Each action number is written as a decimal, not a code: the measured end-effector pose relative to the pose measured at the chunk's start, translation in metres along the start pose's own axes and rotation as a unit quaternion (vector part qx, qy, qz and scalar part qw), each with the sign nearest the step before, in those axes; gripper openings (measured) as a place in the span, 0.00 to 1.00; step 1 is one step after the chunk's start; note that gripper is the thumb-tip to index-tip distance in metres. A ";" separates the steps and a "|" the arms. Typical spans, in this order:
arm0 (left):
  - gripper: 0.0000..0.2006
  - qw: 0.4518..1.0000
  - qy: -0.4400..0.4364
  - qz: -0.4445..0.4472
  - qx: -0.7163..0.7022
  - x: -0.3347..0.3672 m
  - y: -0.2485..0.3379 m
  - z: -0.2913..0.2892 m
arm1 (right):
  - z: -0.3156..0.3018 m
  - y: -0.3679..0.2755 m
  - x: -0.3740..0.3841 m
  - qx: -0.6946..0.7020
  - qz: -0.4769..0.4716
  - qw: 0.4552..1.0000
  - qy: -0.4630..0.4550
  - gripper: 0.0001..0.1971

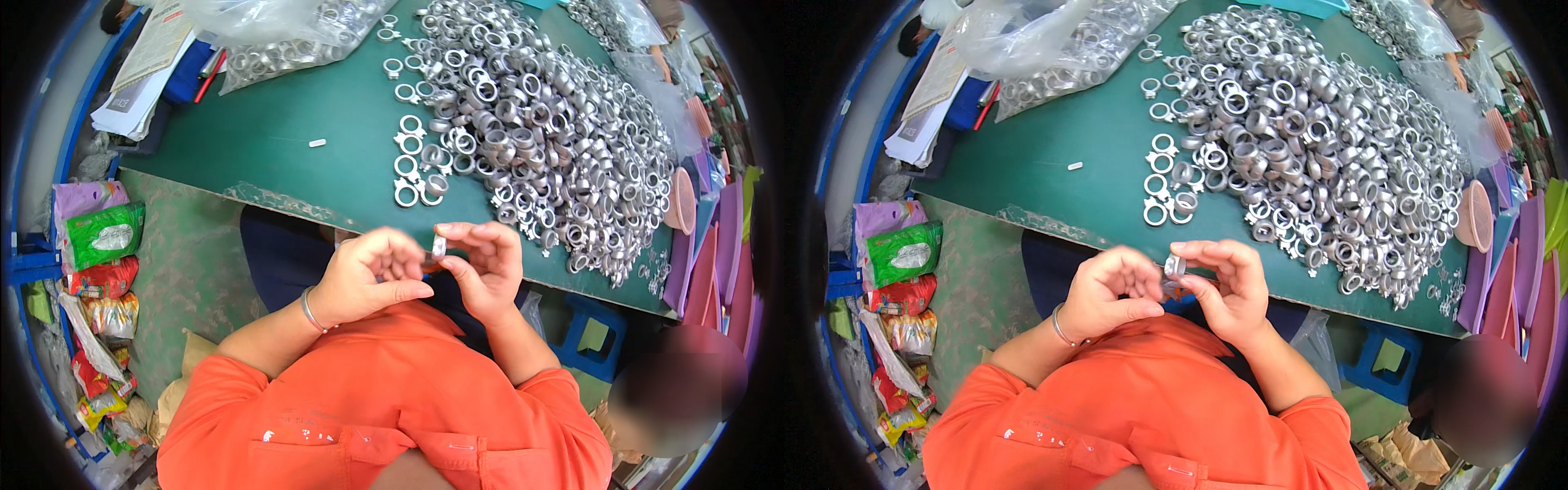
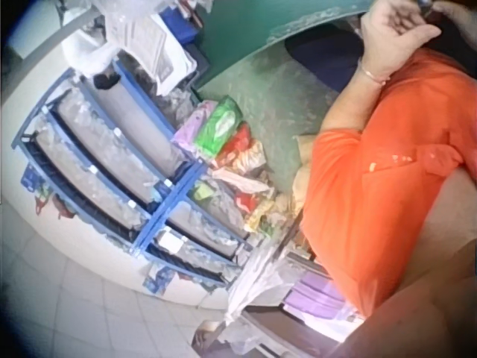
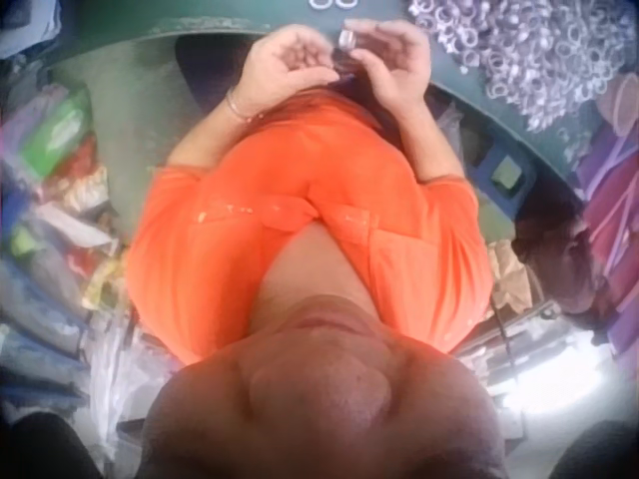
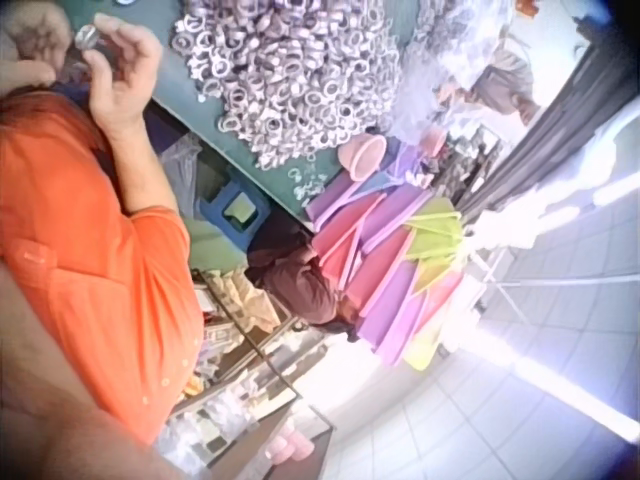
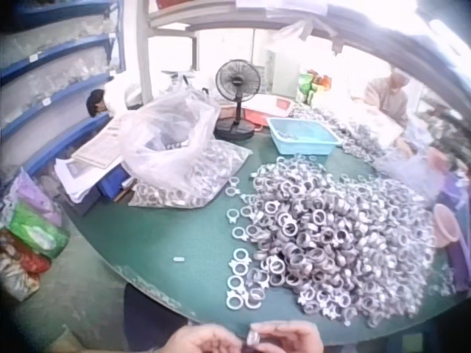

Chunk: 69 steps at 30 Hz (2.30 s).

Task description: The person picks up metal rings from a table, places them into small plastic bags, and then puts the filled bags into a larger container.

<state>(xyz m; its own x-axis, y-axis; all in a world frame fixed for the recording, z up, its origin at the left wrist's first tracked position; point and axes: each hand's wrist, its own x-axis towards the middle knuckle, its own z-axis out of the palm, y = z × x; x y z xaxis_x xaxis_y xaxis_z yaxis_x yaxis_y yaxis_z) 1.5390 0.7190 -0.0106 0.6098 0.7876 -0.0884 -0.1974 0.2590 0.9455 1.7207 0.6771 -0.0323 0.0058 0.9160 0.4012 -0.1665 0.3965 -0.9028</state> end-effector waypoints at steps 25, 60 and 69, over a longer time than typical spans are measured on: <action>0.08 0.997 0.060 0.042 -0.014 0.001 0.019 -0.014 | 0.021 -0.012 0.016 0.085 0.229 0.970 0.018 0.09; 0.07 0.964 0.043 0.131 0.226 -0.009 0.007 -0.027 | 0.015 -0.010 0.022 -0.252 -0.057 0.959 -0.116 0.11; 0.09 0.882 0.019 0.049 0.468 -0.010 -0.034 -0.037 | 0.002 0.006 0.052 -0.519 0.019 0.854 0.011 0.07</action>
<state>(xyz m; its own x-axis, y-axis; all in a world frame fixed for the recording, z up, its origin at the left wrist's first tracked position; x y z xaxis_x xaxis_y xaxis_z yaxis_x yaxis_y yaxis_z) 1.5107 0.7228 -0.0532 0.5956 0.8031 0.0151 0.4825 -0.3727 0.7927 1.7182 0.7274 -0.0169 0.0394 0.9259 0.3758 0.7976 0.1974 -0.5700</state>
